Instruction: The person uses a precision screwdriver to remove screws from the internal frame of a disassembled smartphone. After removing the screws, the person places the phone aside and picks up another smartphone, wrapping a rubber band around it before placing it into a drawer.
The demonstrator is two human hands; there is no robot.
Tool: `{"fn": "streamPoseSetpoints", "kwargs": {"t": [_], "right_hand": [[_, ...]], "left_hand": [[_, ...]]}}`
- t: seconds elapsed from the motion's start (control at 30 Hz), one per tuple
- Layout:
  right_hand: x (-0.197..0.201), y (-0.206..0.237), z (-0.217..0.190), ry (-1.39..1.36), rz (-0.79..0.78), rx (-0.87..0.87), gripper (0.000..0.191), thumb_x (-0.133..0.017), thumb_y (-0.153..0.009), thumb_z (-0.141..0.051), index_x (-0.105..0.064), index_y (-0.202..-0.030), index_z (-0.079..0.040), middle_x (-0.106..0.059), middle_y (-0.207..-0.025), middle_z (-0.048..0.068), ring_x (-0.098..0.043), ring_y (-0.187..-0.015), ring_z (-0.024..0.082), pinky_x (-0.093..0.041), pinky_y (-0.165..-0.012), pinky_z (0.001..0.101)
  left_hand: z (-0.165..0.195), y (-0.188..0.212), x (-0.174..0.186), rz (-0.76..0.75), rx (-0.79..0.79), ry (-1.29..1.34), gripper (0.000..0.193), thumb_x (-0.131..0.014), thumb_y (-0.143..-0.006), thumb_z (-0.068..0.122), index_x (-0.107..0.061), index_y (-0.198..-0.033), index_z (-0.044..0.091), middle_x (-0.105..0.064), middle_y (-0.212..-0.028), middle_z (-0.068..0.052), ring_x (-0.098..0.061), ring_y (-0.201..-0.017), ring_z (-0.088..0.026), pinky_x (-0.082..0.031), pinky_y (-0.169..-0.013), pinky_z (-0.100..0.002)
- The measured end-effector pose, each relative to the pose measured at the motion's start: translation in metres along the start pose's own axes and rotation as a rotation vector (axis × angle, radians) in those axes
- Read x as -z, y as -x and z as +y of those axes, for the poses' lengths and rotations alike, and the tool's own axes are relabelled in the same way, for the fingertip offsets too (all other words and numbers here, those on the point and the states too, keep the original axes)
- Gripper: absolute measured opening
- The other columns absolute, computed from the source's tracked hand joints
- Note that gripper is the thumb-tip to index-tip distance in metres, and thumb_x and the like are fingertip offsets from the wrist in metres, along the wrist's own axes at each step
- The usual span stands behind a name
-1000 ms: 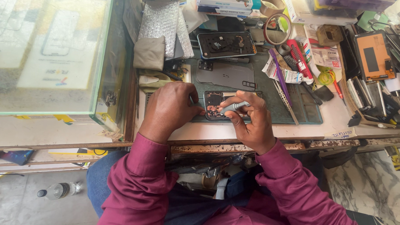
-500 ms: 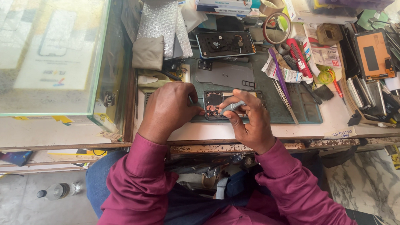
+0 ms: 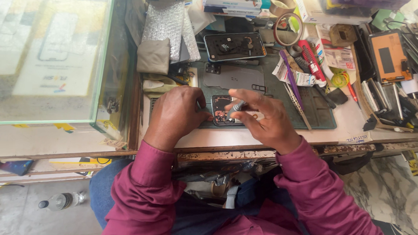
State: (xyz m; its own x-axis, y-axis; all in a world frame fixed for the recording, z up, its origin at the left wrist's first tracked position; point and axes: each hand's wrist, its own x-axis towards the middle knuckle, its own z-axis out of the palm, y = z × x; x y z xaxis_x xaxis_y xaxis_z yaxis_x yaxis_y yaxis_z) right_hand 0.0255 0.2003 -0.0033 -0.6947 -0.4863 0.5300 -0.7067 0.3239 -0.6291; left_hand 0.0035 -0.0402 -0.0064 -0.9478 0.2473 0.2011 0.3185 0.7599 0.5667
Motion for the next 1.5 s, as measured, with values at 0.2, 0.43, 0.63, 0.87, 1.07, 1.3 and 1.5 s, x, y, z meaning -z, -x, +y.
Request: {"fn": "streamPoseSetpoints", "kwargs": {"t": [0.2,0.43,0.63,0.87,1.07,1.3,1.5], "right_hand": [[0.0,-0.008,-0.009,-0.033,0.021,-0.082,0.046,-0.071,-0.101,-0.014,-0.056,-0.144,-0.008,-0.072,-0.125,0.011,-0.073,-0.111,0.02,-0.062,-0.09,0.0292],[-0.007,-0.011,-0.014,0.25,0.132,-0.098,0.051,-0.083,-0.089,-0.016,-0.064,-0.135,-0.009,-0.078,-0.109,0.011,-0.075,-0.085,0.016,-0.059,-0.074,0.0303],[-0.007,-0.013,-0.019,0.207,0.116,-0.078,0.042,-0.081,-0.094,-0.014,-0.065,-0.134,-0.011,-0.077,-0.111,0.008,-0.077,-0.089,0.015,-0.06,-0.076,0.0289],[-0.004,-0.014,-0.015,0.105,0.002,0.013,0.046,-0.074,-0.1,-0.016,-0.057,-0.142,-0.009,-0.076,-0.123,0.008,-0.076,-0.11,0.021,-0.062,-0.092,0.0331],[-0.011,-0.007,-0.009,0.114,0.084,-0.028,0.049,-0.077,-0.099,-0.015,-0.056,-0.143,-0.01,-0.075,-0.118,0.009,-0.077,-0.107,0.021,-0.063,-0.09,0.0334],[-0.006,0.0,-0.007,0.129,0.108,-0.14,0.053,-0.079,-0.095,-0.016,-0.055,-0.142,-0.009,-0.077,-0.104,0.01,-0.078,-0.089,0.016,-0.062,-0.078,0.0294],[-0.018,0.013,-0.009,0.171,0.201,-0.003,0.049,-0.077,-0.098,-0.011,-0.054,-0.141,-0.011,-0.075,-0.114,0.013,-0.078,-0.099,0.02,-0.064,-0.082,0.0296]], "left_hand": [[-0.001,0.0,0.001,0.013,-0.023,0.009,0.035,-0.091,-0.064,0.034,-0.073,-0.083,0.01,-0.073,-0.084,-0.01,-0.071,-0.086,-0.034,-0.053,-0.073,-0.048],[0.001,0.0,0.0,0.02,-0.011,-0.011,0.036,-0.092,-0.063,0.034,-0.074,-0.082,0.01,-0.073,-0.084,-0.011,-0.071,-0.084,-0.034,-0.053,-0.072,-0.048],[0.001,0.0,0.001,-0.003,0.01,-0.013,0.038,-0.092,-0.063,0.035,-0.074,-0.084,0.01,-0.073,-0.081,-0.011,-0.071,-0.083,-0.034,-0.053,-0.071,-0.049],[0.001,0.0,0.001,0.02,-0.012,-0.001,0.035,-0.092,-0.063,0.033,-0.073,-0.082,0.01,-0.073,-0.082,-0.011,-0.07,-0.082,-0.035,-0.053,-0.07,-0.049],[0.0,0.002,0.0,0.051,-0.037,0.013,0.034,-0.091,-0.063,0.032,-0.072,-0.08,0.01,-0.073,-0.083,-0.011,-0.07,-0.083,-0.035,-0.053,-0.071,-0.049],[0.0,0.0,-0.003,0.045,-0.039,0.009,0.035,-0.091,-0.063,0.033,-0.072,-0.081,0.01,-0.072,-0.083,-0.012,-0.07,-0.084,-0.035,-0.053,-0.072,-0.049],[-0.002,0.001,-0.003,0.028,-0.009,-0.009,0.035,-0.091,-0.064,0.033,-0.073,-0.082,0.01,-0.072,-0.083,-0.013,-0.07,-0.085,-0.036,-0.053,-0.072,-0.049]]}}
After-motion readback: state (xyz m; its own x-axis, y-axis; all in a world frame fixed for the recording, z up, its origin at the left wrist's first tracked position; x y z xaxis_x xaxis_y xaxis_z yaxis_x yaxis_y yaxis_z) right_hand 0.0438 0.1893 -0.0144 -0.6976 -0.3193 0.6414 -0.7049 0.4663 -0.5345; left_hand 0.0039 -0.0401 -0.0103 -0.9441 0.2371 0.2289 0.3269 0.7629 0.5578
